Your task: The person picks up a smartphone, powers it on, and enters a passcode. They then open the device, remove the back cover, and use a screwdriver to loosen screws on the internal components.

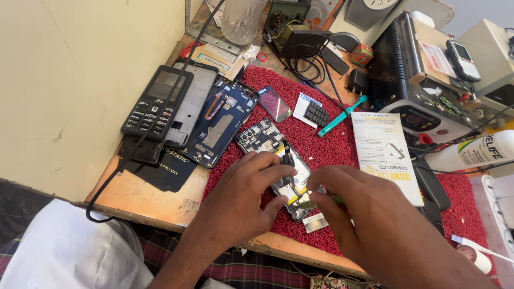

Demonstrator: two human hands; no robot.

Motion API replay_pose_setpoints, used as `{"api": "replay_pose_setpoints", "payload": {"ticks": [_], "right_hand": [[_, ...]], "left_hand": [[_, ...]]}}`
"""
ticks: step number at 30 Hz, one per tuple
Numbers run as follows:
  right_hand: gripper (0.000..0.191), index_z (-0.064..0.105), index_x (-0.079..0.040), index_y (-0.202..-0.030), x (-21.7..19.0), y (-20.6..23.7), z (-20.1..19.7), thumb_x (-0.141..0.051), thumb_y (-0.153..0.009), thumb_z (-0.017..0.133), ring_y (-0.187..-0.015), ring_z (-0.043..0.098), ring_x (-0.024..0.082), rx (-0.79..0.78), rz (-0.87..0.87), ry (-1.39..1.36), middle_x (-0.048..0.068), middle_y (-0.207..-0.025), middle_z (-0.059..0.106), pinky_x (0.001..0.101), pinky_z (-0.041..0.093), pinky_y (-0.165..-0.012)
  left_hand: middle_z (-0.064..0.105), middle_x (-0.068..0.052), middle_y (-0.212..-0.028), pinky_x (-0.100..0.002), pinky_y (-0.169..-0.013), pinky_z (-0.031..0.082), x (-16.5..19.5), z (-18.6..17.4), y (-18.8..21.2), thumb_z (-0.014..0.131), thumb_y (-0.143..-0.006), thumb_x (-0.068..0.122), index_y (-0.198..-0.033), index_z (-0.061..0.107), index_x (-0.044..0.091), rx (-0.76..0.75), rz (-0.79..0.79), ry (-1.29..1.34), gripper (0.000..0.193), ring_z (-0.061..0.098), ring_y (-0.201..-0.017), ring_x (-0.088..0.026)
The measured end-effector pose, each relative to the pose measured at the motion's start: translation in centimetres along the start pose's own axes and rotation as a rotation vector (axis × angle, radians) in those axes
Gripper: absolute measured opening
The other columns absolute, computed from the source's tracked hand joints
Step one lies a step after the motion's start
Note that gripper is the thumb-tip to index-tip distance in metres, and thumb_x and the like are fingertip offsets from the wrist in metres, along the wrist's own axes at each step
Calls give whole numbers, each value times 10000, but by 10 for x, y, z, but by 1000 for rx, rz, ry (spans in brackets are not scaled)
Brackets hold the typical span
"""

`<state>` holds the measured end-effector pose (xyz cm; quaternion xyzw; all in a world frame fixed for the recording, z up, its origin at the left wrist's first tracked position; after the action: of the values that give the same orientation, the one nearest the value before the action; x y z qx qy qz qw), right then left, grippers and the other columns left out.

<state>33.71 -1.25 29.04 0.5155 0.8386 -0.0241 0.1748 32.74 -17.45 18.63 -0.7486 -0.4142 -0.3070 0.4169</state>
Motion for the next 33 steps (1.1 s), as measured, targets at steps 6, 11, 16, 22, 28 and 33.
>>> {"api": "replay_pose_setpoints", "payload": {"ticks": [6, 11, 16, 22, 28, 33], "right_hand": [[355, 640, -117, -1195, 7, -2, 4, -256, -880, 728, -903, 751, 246, -24, 59, -9, 93, -1033, 732, 397, 567, -727], [288, 637, -136, -1199, 8, -5, 1, -225, -929, 683, -860, 746, 228, -62, 323, -17, 80, -977, 735, 363, 586, -728], [295, 615, -87, -1124, -15, -9, -6, -195, -869, 716, -877, 739, 174, 13, -19, -120, 65, -1004, 686, 326, 564, -690], [236, 666, -146, -1150, 12, -6, -3, -269, -953, 710, -811, 731, 190, -149, 492, 11, 49, -946, 741, 331, 619, -688], [327, 658, -154, -1199, 14, -3, -9, -275, -913, 762, -806, 649, 213, -129, 468, 56, 37, -982, 693, 359, 589, -655], [253, 702, -152, -1172, 6, -1, -9, -218, -929, 679, -768, 705, 189, -127, 366, -73, 37, -945, 697, 349, 599, -662]], "left_hand": [[629, -96, -1135, -441, -966, 494, -1, -3, 1, 805, -760, 83, -1198, 683, 60, 10, 25, 1, 456, 608, -1114, -297], [634, -89, -1112, -436, -962, 500, 3, -7, 1, 794, -766, 67, -1182, 696, 62, 12, 56, -11, 427, 612, -1090, -294], [637, -86, -1194, -404, -975, 526, 16, -22, 5, 765, -810, 74, -1172, 707, 79, 20, 108, 131, 366, 645, -1144, -274], [744, -24, -1085, -338, -940, 550, -66, -50, 131, 736, -908, 321, -1110, 780, 105, -376, -385, 266, 299, 658, -1059, -176], [719, -126, -908, -369, -763, 590, -239, -148, 286, 753, -934, 280, -1058, 737, 30, 115, -707, 141, 279, 694, -841, -231], [718, -157, -975, -397, -787, 569, -260, -178, 274, 732, -936, 344, -1066, 742, 18, 191, -920, -489, 351, 696, -893, -290]]}}
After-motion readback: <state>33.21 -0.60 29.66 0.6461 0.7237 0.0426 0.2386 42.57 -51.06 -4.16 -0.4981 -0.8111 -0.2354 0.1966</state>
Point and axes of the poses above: each hand's wrist, its own y-axis away from the middle knuckle, its own z-axis out of the palm, x = y × z, the point moved 4 cm from there along -y, towards the middle knuckle
